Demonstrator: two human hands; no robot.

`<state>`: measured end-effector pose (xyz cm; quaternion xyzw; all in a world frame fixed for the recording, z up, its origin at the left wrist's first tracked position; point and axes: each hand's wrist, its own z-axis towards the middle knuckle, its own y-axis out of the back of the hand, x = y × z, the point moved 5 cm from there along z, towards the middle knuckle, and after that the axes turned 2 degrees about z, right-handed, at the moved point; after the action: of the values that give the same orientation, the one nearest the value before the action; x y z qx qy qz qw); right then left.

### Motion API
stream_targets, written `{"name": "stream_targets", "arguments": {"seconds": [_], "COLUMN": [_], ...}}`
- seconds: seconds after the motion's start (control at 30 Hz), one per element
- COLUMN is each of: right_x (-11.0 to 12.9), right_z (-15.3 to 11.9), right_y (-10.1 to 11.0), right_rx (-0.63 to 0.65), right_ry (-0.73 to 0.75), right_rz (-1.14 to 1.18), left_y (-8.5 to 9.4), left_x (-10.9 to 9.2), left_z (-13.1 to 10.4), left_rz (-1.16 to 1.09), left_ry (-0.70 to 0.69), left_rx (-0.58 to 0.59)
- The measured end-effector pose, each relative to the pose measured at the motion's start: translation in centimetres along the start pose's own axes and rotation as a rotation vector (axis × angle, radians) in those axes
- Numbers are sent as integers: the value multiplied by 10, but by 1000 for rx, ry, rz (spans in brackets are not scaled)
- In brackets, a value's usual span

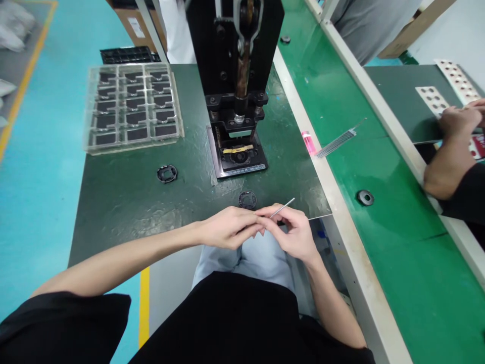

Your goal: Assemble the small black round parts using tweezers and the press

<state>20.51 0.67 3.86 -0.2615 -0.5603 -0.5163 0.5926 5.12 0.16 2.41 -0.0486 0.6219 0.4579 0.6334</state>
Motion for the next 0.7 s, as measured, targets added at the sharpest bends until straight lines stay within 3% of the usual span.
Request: {"name": "stream_targets", "arguments": {"seconds": [0.1,0.17,0.2,0.3,0.4,0.7], "right_x": [11,14,14,7,-4,-9], "right_z": [9,17,21,33,40,43], "right_y": [6,9,9,1,-9,-17], "right_rx": [-220,-364,-394,-331,-239,-196], "right_ry": [68,77,76,95,142,235], "right_rz": [-9,-60,-89,-188,-299,-451], "left_y": [22,43,51,60,55,47], "left_x": [3,8,12,26,32,36], "left_z": [0,-3,-4,-6,-7,-7], "left_rz": [133,254,318,478,525,374], "left_ry": [29,135,208,412,481,437], "left_rx": [-224,-392,-413,-271,-149,-166]}}
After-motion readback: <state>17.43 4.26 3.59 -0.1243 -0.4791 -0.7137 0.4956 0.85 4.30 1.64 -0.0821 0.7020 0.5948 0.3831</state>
